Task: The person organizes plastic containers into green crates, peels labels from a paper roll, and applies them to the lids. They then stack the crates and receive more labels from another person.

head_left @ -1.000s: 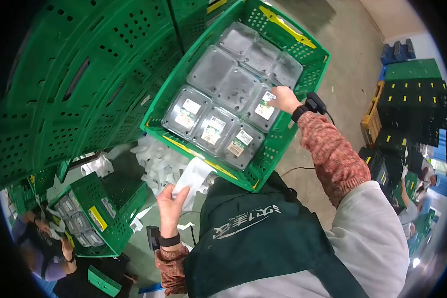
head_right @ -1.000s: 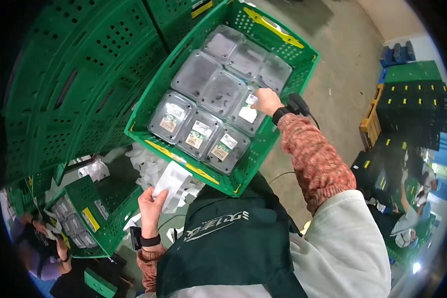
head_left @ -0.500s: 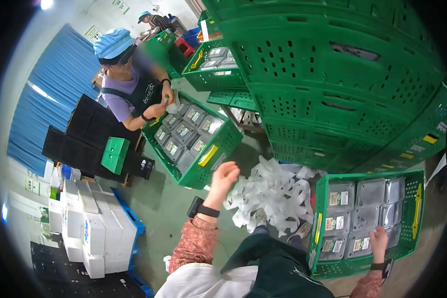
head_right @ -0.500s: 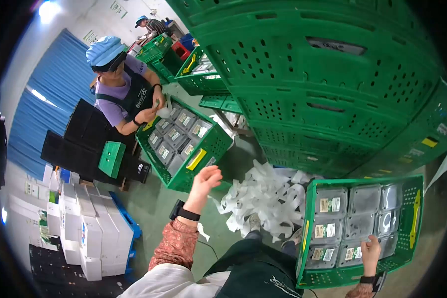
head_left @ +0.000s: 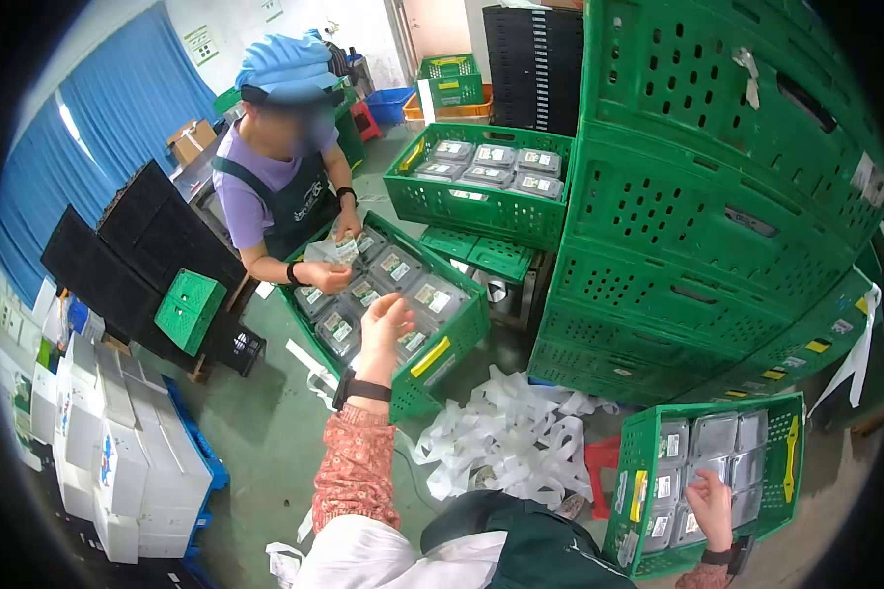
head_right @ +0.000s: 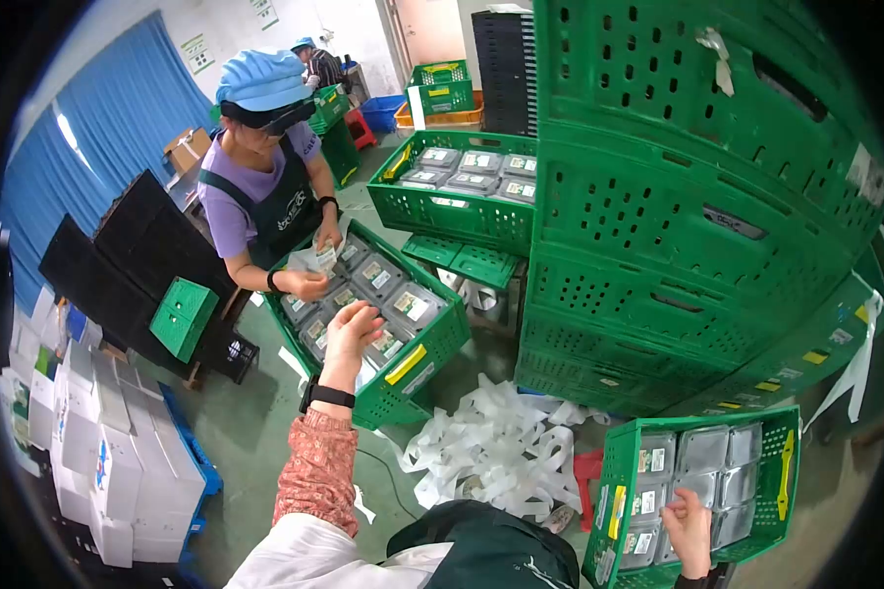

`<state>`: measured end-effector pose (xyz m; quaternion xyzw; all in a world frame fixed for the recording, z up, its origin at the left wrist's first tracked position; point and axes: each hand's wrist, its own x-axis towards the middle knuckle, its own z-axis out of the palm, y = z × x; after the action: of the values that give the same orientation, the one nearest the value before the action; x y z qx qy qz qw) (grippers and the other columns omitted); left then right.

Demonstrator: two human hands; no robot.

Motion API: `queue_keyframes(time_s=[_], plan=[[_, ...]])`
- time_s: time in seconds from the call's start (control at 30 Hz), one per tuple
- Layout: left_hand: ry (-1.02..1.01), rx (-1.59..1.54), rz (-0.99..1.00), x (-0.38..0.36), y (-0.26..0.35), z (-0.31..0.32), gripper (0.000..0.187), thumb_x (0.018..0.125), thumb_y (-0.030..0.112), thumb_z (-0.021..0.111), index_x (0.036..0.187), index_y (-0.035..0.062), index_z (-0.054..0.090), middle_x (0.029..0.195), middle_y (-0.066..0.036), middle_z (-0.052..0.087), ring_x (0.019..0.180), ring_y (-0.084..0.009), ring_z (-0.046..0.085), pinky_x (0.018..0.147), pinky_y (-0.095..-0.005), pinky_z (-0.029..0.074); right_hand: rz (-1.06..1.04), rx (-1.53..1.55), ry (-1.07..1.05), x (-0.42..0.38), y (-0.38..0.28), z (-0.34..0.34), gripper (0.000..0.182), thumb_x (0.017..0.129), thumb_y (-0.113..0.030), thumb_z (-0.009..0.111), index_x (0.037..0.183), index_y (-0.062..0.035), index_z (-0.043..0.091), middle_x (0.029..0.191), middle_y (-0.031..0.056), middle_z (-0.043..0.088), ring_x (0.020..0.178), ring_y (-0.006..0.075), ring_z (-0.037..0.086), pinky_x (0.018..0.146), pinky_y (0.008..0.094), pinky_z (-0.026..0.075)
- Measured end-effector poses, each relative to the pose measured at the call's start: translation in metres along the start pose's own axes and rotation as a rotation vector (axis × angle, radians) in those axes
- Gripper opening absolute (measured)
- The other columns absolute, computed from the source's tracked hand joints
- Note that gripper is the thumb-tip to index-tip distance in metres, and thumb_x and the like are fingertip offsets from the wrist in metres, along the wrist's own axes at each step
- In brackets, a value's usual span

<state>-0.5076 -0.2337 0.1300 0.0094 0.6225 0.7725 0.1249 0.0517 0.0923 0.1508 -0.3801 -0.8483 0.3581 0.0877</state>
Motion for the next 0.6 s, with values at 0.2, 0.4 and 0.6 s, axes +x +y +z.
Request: queue_keyframes(time_s=[0.2, 0.4, 0.6], plan=[[-0.070, -0.060, -0.034, 0.009, -0.010, -0.006, 0.034, 0.089, 0.019, 0.067, 0.116, -0.0001, 0.060, 0.104, -0.009, 0.066, 0.086, -0.0183, 0.066, 0.071, -0.0305, 0.055, -0.030, -0.076, -0.031, 0.010, -0.028, 0.008, 0.046, 0.077, -0.012, 0.073, 0.116, 0.0041, 0.057, 0.086, 0.0153, 0.069, 0.070, 0.0205, 0.068, 0.064, 0.0309, 0.055], [-0.095, -0.105, -0.058, 0.010, -0.013, -0.017, 0.030, 0.091, 0.020, 0.064, 0.113, 0.0008, 0.061, 0.100, -0.010, 0.068, 0.083, -0.0178, 0.066, 0.070, -0.0294, 0.055, -0.036, -0.074, -0.053, 0.015, -0.052, 0.011, 0.047, 0.078, -0.013, 0.075, 0.117, 0.0057, 0.056, 0.086, 0.0156, 0.069, 0.071, 0.0188, 0.069, 0.064, 0.0309, 0.055], [-0.091, -0.090, -0.059, 0.005, -0.024, -0.023, 0.029, 0.091, 0.022, 0.065, 0.109, 0.0001, 0.062, 0.096, -0.010, 0.069, 0.081, -0.0174, 0.066, 0.069, -0.0293, 0.054, -0.014, -0.101, -0.105, 0.024, -0.053, 0.025, 0.045, 0.079, -0.013, 0.074, 0.117, 0.0037, 0.057, 0.085, 0.0143, 0.070, 0.070, 0.0196, 0.069, 0.064, 0.0314, 0.055]])
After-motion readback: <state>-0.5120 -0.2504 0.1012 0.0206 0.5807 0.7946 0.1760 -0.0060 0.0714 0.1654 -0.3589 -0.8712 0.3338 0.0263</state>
